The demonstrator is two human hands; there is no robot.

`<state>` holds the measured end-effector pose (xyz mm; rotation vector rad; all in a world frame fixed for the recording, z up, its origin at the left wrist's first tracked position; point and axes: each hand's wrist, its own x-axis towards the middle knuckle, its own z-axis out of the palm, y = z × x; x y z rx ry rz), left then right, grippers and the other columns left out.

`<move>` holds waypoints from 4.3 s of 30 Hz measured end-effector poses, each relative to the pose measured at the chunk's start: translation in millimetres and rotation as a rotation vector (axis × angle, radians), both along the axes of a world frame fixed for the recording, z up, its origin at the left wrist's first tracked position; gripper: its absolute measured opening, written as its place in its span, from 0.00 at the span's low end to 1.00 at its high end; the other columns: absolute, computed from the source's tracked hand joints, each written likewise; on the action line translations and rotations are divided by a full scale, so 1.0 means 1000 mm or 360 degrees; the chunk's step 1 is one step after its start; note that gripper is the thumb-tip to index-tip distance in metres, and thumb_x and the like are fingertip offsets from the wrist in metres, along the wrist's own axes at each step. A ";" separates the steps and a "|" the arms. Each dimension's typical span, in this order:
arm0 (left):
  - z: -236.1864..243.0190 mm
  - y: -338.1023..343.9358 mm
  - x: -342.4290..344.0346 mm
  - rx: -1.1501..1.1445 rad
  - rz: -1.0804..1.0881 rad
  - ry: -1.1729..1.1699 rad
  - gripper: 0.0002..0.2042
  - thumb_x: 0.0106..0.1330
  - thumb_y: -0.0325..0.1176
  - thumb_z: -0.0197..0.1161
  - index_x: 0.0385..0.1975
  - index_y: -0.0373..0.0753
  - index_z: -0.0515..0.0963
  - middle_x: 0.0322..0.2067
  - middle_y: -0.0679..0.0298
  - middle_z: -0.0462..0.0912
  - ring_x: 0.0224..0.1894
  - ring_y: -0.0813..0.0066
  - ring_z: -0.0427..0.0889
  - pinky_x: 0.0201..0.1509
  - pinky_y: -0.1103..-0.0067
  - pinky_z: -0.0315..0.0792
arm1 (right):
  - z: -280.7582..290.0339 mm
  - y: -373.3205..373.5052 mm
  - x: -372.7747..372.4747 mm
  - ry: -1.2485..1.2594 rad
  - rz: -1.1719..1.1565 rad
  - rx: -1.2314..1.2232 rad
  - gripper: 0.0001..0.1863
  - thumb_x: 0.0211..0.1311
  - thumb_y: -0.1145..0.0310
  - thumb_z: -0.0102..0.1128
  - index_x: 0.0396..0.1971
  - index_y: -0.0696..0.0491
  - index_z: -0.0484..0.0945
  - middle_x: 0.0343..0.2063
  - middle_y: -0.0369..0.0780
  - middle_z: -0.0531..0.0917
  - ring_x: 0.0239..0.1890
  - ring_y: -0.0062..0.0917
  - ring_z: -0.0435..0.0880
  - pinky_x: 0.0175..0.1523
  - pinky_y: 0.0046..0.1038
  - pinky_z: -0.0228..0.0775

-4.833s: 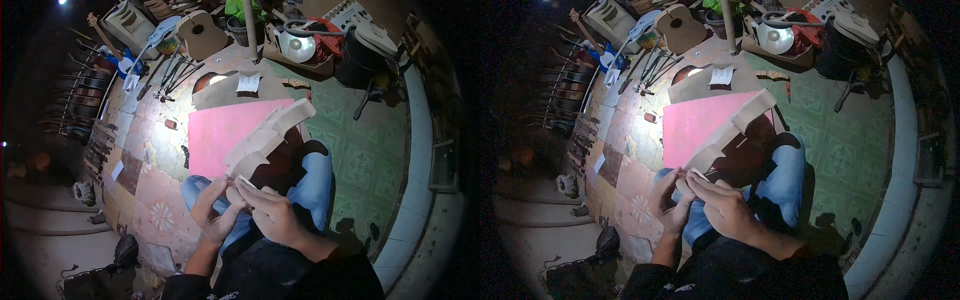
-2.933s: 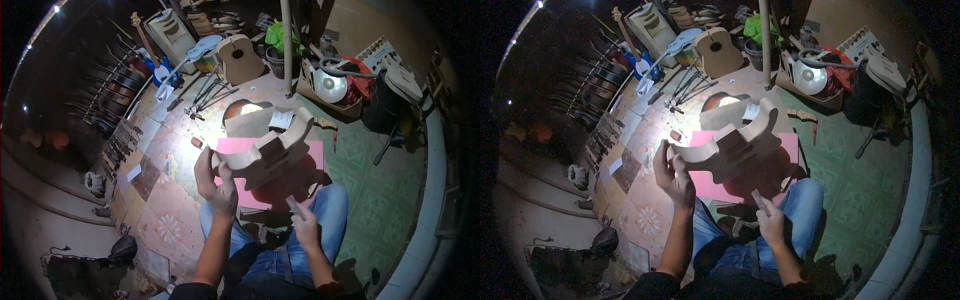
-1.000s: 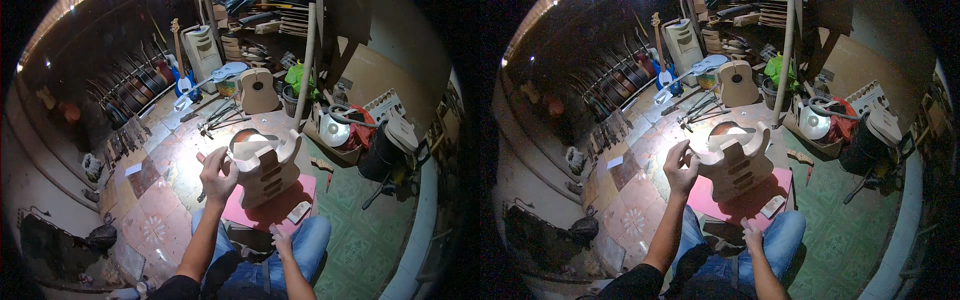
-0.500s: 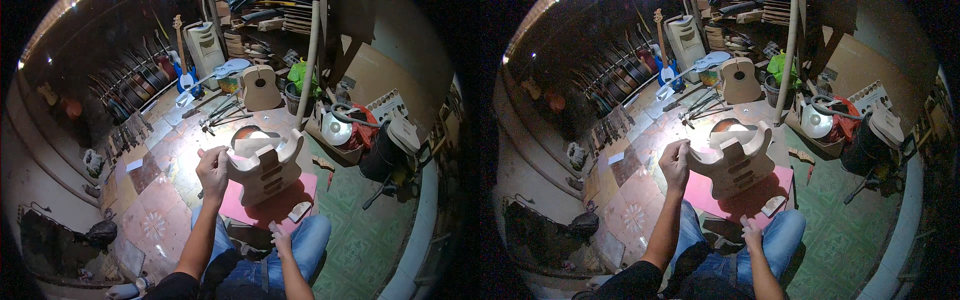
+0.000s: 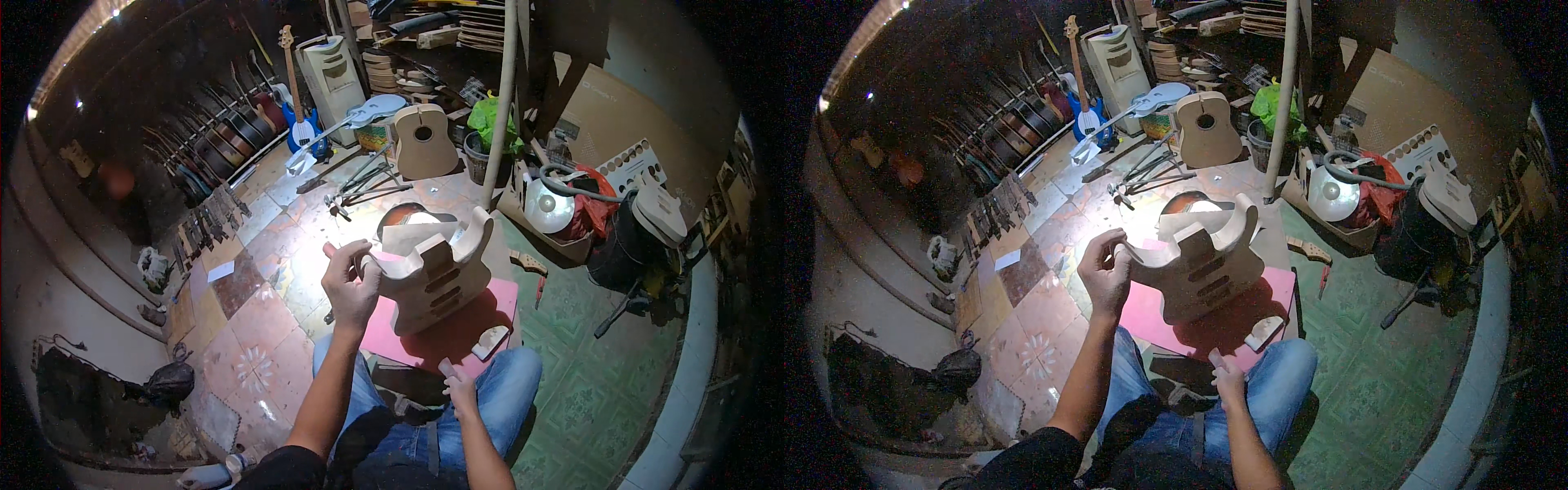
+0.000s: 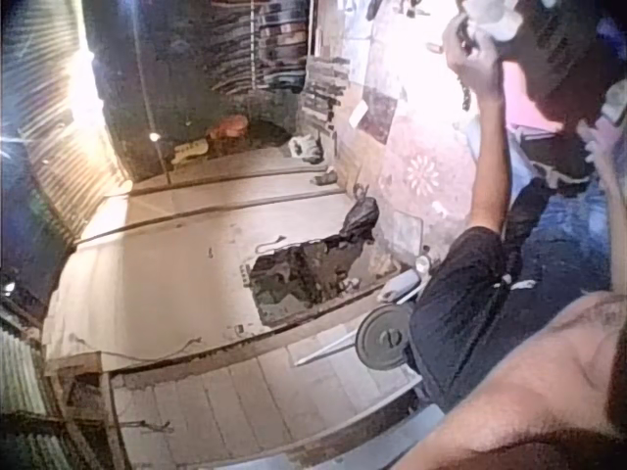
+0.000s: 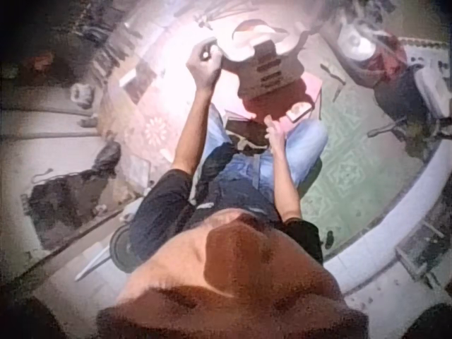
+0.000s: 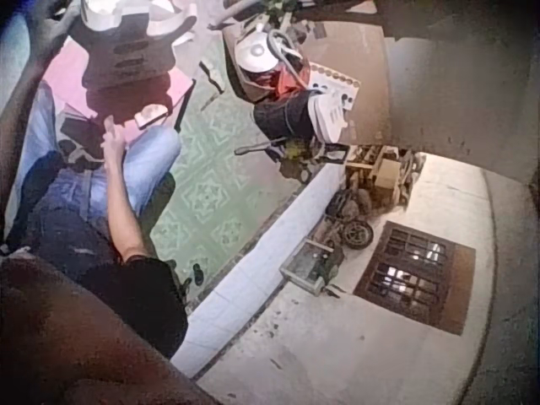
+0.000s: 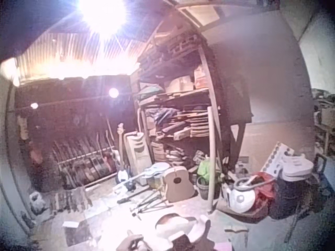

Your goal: The person sands the sides and surface of a wooden guitar body using a sanding block by hand while seated at a workbench.

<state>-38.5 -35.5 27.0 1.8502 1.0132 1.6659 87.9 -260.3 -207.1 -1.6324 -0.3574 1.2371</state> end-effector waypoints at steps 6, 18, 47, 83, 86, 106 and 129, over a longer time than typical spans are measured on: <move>0.000 -0.003 0.000 -0.0140 0.0093 -0.0029 0.07 0.62 0.25 0.60 0.37 0.31 0.81 0.33 0.57 0.86 0.35 0.76 0.85 0.45 0.80 0.76 | 0.007 0.001 0.001 -0.0001 0.0037 -0.0083 0.20 0.59 0.71 0.53 0.51 0.58 0.80 0.34 0.37 0.81 0.30 0.19 0.77 0.33 0.22 0.72; -0.013 -0.014 0.002 -0.0001 -0.0376 -0.0107 0.05 0.61 0.20 0.58 0.36 0.31 0.76 0.35 0.58 0.82 0.30 0.80 0.83 0.33 0.83 0.76 | 0.124 0.038 0.005 -0.1226 0.0145 0.0926 0.26 0.58 0.84 0.46 0.59 0.62 0.73 0.58 0.51 0.77 0.63 0.39 0.75 0.68 0.32 0.64; -0.033 -0.016 0.017 0.0112 -0.0450 -0.0235 0.15 0.63 0.40 0.64 0.35 0.35 0.70 0.33 0.60 0.70 0.33 0.72 0.73 0.40 0.77 0.69 | 0.218 0.080 0.028 0.1266 -0.0194 0.1478 0.24 0.54 0.77 0.49 0.54 0.57 0.73 0.16 0.32 0.67 0.14 0.15 0.60 0.25 0.23 0.59; -0.033 -0.012 -0.012 0.0600 0.0084 0.0489 0.27 0.58 0.20 0.67 0.59 0.38 0.68 0.57 0.51 0.73 0.61 0.54 0.72 0.65 0.65 0.67 | 0.118 -0.002 0.051 0.0724 -0.1009 0.0835 0.22 0.61 0.73 0.54 0.56 0.48 0.72 0.42 0.34 0.80 0.25 0.17 0.71 0.37 0.26 0.72; -0.013 -0.008 -0.004 0.0564 0.0093 0.0593 0.21 0.57 0.20 0.67 0.52 0.39 0.77 0.57 0.50 0.73 0.61 0.51 0.71 0.62 0.65 0.69 | 0.133 0.012 0.057 0.0383 -0.0828 0.0965 0.30 0.59 0.75 0.50 0.65 0.52 0.65 0.50 0.36 0.78 0.29 0.17 0.73 0.41 0.25 0.74; 0.020 0.003 0.057 -0.0145 -0.0899 0.1278 0.30 0.56 0.27 0.68 0.60 0.47 0.66 0.45 0.52 0.84 0.45 0.49 0.85 0.43 0.67 0.79 | 0.206 0.118 0.016 -0.1410 -0.0310 0.1365 0.36 0.50 0.89 0.40 0.65 0.66 0.64 0.65 0.56 0.68 0.69 0.44 0.66 0.72 0.37 0.57; -0.012 0.013 -0.037 -0.0621 -0.0479 0.0498 0.31 0.54 0.25 0.75 0.55 0.39 0.62 0.47 0.55 0.76 0.48 0.68 0.81 0.49 0.73 0.80 | 0.119 0.160 -0.002 -0.1705 0.0259 0.1066 0.33 0.56 0.84 0.41 0.63 0.50 0.72 0.64 0.47 0.71 0.55 0.45 0.80 0.56 0.38 0.74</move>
